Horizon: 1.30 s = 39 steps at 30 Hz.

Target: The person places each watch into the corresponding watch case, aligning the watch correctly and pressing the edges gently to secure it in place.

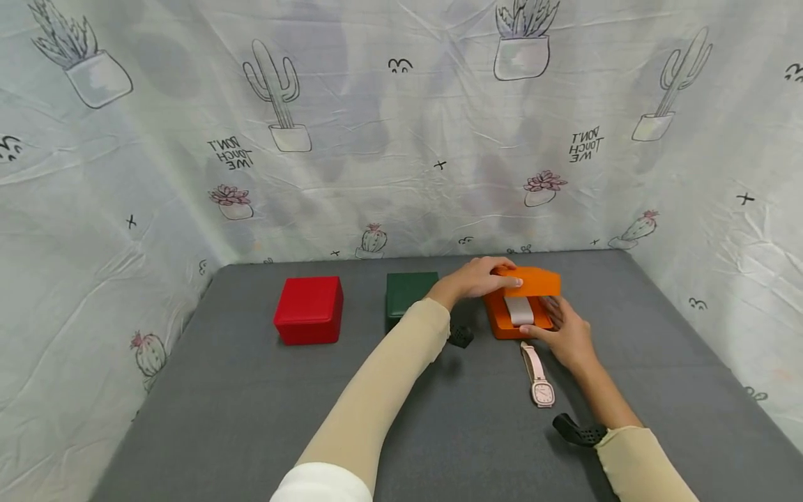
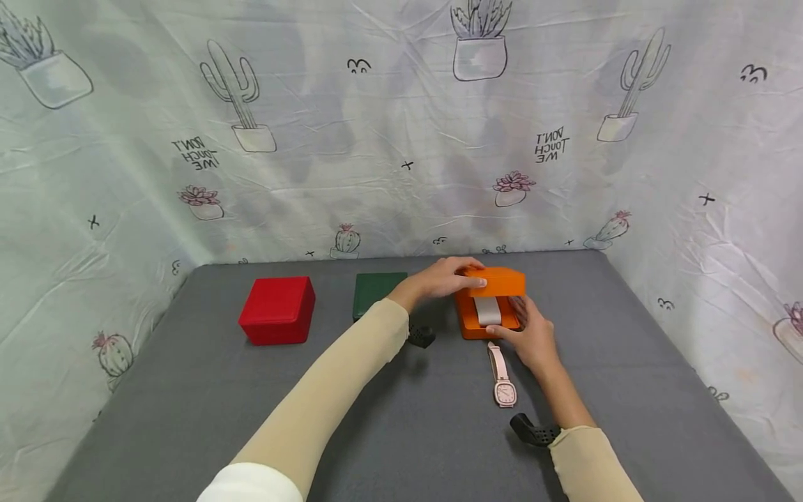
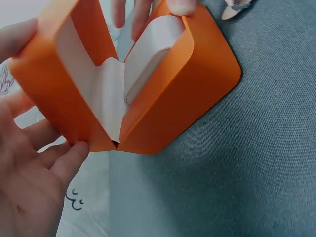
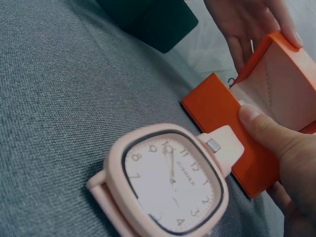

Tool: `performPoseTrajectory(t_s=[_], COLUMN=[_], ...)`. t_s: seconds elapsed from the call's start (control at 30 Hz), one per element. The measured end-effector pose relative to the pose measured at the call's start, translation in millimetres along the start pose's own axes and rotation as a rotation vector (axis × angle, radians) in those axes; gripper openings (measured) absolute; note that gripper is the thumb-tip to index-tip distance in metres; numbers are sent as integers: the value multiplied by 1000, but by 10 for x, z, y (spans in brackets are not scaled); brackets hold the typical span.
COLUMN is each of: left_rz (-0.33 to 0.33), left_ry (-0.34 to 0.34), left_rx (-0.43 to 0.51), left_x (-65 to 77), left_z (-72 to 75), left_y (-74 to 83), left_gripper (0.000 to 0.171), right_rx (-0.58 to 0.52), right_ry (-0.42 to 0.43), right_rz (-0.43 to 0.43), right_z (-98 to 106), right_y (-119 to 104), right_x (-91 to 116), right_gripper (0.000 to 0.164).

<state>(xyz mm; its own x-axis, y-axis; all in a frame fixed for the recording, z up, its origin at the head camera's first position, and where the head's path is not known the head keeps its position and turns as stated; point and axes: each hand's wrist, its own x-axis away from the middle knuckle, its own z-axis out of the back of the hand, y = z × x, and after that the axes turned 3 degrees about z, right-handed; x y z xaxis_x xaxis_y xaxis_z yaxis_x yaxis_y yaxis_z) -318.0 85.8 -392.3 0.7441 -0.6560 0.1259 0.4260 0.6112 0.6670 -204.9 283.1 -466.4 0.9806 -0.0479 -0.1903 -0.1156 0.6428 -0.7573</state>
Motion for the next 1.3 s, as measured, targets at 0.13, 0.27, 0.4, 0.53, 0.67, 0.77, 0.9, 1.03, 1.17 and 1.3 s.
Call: performPoseTrajectory(t_s=[0.13, 0.27, 0.4, 0.53, 0.67, 0.77, 0.9, 1.03, 1.17, 1.3], left_rz=[7, 34, 72, 142, 185, 188, 213, 249, 273, 274], left_ry=[16, 21, 43, 92, 150, 185, 225, 275, 302, 306], left_rx=[112, 215, 261, 299, 344, 349, 356, 351, 339, 319], left_x=[-49, -89, -114, -144, -202, -250, -285, -318, -327, -315], left_z=[-11, -2, 10, -9, -56, -100, -127, -123, -105, -106], left_y=[-20, -33, -44, -63, -79, -86, -59, -29, -13, 14], left_gripper=[51, 49, 61, 77, 84, 86, 85, 84, 84, 85], right_rx=[-10, -10, -11, -15, -24, -23, -7, 2, 2, 2], right_ry=[-2, -5, -5, -8, 1, 1, -5, -11, -8, -2], right_rz=[-11, -30, -38, -39, -35, -36, -43, -49, -58, -58], right_z=[-5, -7, -21, -33, -28, -21, 0, 8, -5, 6], right_y=[25, 27, 20, 17, 19, 30, 39, 35, 28, 33], right_x=[1, 9, 10, 16, 18, 13, 4, -5, -9, -14], right_gripper=[97, 96, 96, 97, 96, 96, 95, 96, 95, 94])
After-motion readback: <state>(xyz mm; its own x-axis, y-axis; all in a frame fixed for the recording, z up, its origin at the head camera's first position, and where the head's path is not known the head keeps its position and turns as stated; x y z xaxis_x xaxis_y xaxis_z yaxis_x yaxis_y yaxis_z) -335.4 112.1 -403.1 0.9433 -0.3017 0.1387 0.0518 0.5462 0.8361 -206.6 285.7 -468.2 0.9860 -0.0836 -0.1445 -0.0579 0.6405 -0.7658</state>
